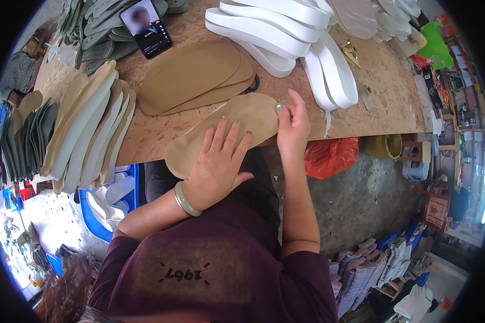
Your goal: Peeling protective layers and attaching shoe insoles to outsoles.
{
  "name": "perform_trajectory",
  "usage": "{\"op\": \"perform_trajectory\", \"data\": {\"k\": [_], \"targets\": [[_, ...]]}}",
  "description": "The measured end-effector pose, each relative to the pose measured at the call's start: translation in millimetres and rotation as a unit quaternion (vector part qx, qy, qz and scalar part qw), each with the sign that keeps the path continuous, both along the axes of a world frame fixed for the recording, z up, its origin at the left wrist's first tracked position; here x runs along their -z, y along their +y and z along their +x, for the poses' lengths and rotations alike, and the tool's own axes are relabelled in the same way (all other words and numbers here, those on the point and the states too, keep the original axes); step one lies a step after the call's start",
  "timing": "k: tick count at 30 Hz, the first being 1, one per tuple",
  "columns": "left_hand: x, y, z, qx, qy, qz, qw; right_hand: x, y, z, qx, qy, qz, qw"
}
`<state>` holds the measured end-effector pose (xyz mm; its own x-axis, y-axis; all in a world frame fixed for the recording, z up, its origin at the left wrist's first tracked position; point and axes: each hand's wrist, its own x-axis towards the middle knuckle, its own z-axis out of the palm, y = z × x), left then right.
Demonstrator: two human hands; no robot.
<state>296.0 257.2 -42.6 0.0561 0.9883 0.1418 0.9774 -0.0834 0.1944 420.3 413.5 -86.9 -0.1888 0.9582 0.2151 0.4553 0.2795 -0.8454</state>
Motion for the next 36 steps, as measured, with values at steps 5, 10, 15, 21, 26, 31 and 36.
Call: {"op": "perform_trajectory", "data": {"k": [5, 10, 15, 21, 26, 31, 36], "targets": [[-5.6, -5.8, -20.5, -0.043, -0.126, 0.081, 0.988, -19.2, 16.2, -0.9, -0.149, 0.033, -0.075, 0.985], [-14.5, 0.8, -53.8, -0.177, -0.097, 0.096, 0.975, -18.0, 39.9, 0.7, -0.275, -0.016, -0.124, 0.953], [9.5, -6.5, -79.3, -0.185, -0.252, 0.080, 0.946, -15.6, 23.7, 8.4, -0.209, -0.044, -0.167, 0.962], [12.1, -0.7, -90.1, -0.143, -0.332, 0.092, 0.928, -8.8, 13.1, 15.7, -0.151, -0.029, -0.061, 0.986], [6.8, -4.9, -101.4, -0.139, -0.337, 0.020, 0.931, -17.2, 17.7, 9.2, -0.203, -0.097, -0.040, 0.974], [-5.6, -13.8, -100.4, -0.155, -0.335, 0.009, 0.929, -45.1, 21.1, -13.5, -0.313, -0.151, 0.022, 0.937], [4.2, -12.5, -99.9, -0.162, -0.347, 0.041, 0.923, -27.6, 39.5, -18.0, -0.309, -0.079, -0.149, 0.936]]}}
